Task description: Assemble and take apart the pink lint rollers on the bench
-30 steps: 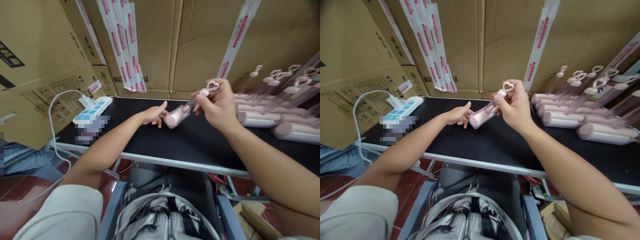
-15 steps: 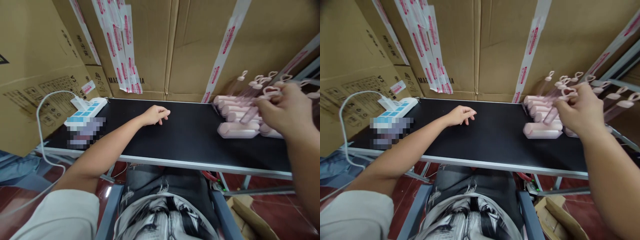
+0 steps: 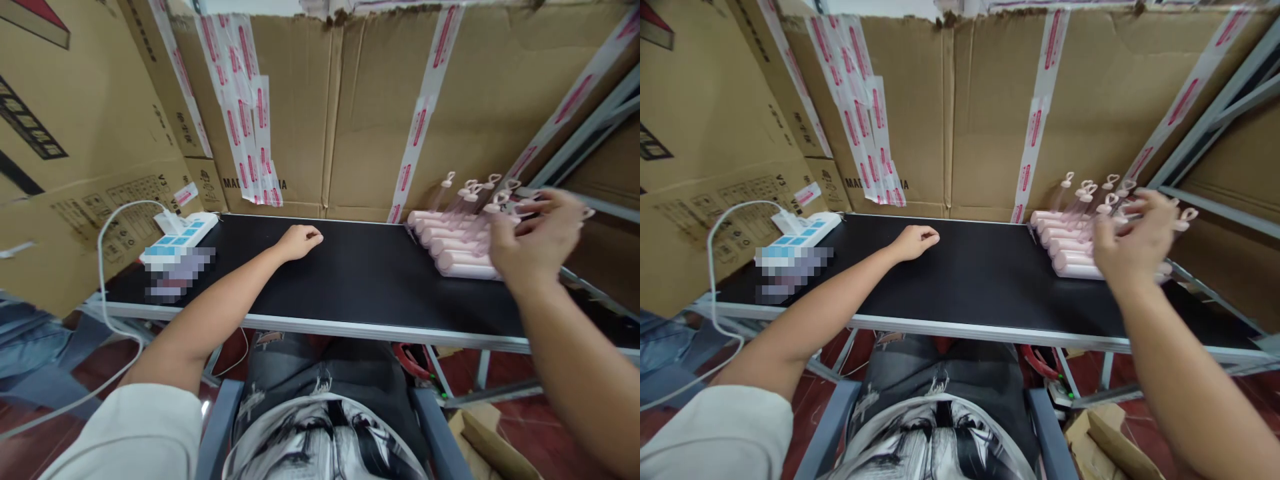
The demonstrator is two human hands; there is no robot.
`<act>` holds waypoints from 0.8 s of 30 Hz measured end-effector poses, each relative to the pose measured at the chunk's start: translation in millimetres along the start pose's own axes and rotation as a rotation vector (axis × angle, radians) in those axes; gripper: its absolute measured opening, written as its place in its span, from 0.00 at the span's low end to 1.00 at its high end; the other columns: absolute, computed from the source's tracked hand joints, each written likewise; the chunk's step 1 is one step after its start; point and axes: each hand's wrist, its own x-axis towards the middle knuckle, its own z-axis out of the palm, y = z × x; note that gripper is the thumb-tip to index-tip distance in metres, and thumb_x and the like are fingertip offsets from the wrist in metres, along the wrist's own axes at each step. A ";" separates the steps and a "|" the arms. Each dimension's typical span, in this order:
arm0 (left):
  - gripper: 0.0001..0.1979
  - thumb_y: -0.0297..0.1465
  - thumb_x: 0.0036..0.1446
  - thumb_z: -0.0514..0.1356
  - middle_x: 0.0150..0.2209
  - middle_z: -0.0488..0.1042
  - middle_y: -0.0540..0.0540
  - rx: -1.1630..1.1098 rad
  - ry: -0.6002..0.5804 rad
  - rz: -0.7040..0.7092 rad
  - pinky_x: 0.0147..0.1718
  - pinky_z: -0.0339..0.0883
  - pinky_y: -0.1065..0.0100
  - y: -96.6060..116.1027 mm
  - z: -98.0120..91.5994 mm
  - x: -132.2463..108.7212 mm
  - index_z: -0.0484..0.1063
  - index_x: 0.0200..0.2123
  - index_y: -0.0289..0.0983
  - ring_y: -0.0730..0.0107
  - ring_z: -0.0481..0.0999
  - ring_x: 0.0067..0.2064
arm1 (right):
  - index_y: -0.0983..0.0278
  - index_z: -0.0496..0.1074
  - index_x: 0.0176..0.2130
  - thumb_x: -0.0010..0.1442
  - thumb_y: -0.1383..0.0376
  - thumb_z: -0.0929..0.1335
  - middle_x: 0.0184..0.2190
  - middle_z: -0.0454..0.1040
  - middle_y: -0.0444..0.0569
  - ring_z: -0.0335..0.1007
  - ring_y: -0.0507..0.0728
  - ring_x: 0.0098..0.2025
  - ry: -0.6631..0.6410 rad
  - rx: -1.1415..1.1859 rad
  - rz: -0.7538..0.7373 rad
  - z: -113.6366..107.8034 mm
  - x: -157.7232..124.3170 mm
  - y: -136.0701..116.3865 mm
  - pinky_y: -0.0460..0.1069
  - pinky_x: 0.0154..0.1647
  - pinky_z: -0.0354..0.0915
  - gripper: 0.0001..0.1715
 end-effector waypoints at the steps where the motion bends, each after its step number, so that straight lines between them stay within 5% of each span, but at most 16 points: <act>1: 0.22 0.44 0.74 0.57 0.54 0.86 0.39 0.068 0.010 -0.017 0.60 0.74 0.58 -1.0 -0.5 -0.2 0.83 0.56 0.37 0.58 0.84 0.55 | 0.67 0.70 0.65 0.61 0.54 0.71 0.52 0.80 0.72 0.77 0.67 0.36 -0.069 0.108 -0.042 -1.5 -10.8 -18.9 0.62 0.42 0.74 0.38; 3: 0.26 0.47 0.74 0.57 0.64 0.81 0.35 0.163 0.018 -0.075 0.70 0.66 0.49 -3.4 -1.2 -2.0 0.81 0.62 0.37 0.48 0.79 0.66 | 0.66 0.74 0.62 0.66 0.53 0.69 0.55 0.79 0.71 0.79 0.72 0.51 -0.316 0.237 -0.216 3.2 -33.7 -57.5 0.65 0.57 0.74 0.31; 6: 0.37 0.54 0.72 0.56 0.79 0.62 0.30 0.265 0.004 -0.173 0.79 0.47 0.34 -8.6 -2.0 -6.9 0.71 0.73 0.37 0.34 0.57 0.81 | 0.66 0.72 0.67 0.73 0.50 0.65 0.65 0.74 0.70 0.69 0.74 0.70 -0.729 0.319 -0.381 27.0 -60.2 -106.7 0.67 0.75 0.63 0.34; 8: 0.43 0.59 0.71 0.53 0.84 0.50 0.31 0.305 -0.037 -0.232 0.80 0.36 0.29 -12.4 -2.7 -9.5 0.63 0.78 0.39 0.32 0.44 0.85 | 0.69 0.67 0.74 0.73 0.46 0.66 0.76 0.63 0.73 0.60 0.77 0.78 -0.971 0.231 -0.355 47.8 -67.9 -127.9 0.68 0.78 0.58 0.43; 11: 0.49 0.64 0.69 0.47 0.85 0.44 0.30 0.319 -0.104 -0.320 0.79 0.35 0.26 -16.8 -3.5 -10.1 0.58 0.81 0.39 0.29 0.40 0.86 | 0.65 0.56 0.82 0.76 0.39 0.61 0.83 0.48 0.71 0.45 0.80 0.84 -1.190 0.085 -0.233 75.6 -68.5 -142.9 0.74 0.80 0.51 0.50; 17: 0.52 0.67 0.68 0.42 0.84 0.47 0.30 0.318 -0.173 -0.351 0.78 0.36 0.25 -21.3 -0.7 -6.5 0.57 0.82 0.39 0.30 0.42 0.85 | 0.62 0.52 0.84 0.76 0.33 0.55 0.85 0.44 0.70 0.41 0.84 0.84 -1.250 0.004 -0.128 103.9 -70.8 -143.4 0.81 0.78 0.46 0.54; 24: 0.48 0.62 0.72 0.43 0.83 0.51 0.27 0.361 -0.149 -0.318 0.78 0.41 0.26 -22.8 2.1 -8.6 0.61 0.80 0.36 0.29 0.45 0.85 | 0.63 0.56 0.82 0.78 0.39 0.58 0.84 0.45 0.70 0.41 0.83 0.84 -1.152 -0.049 -0.175 93.5 -80.3 -136.0 0.80 0.79 0.46 0.49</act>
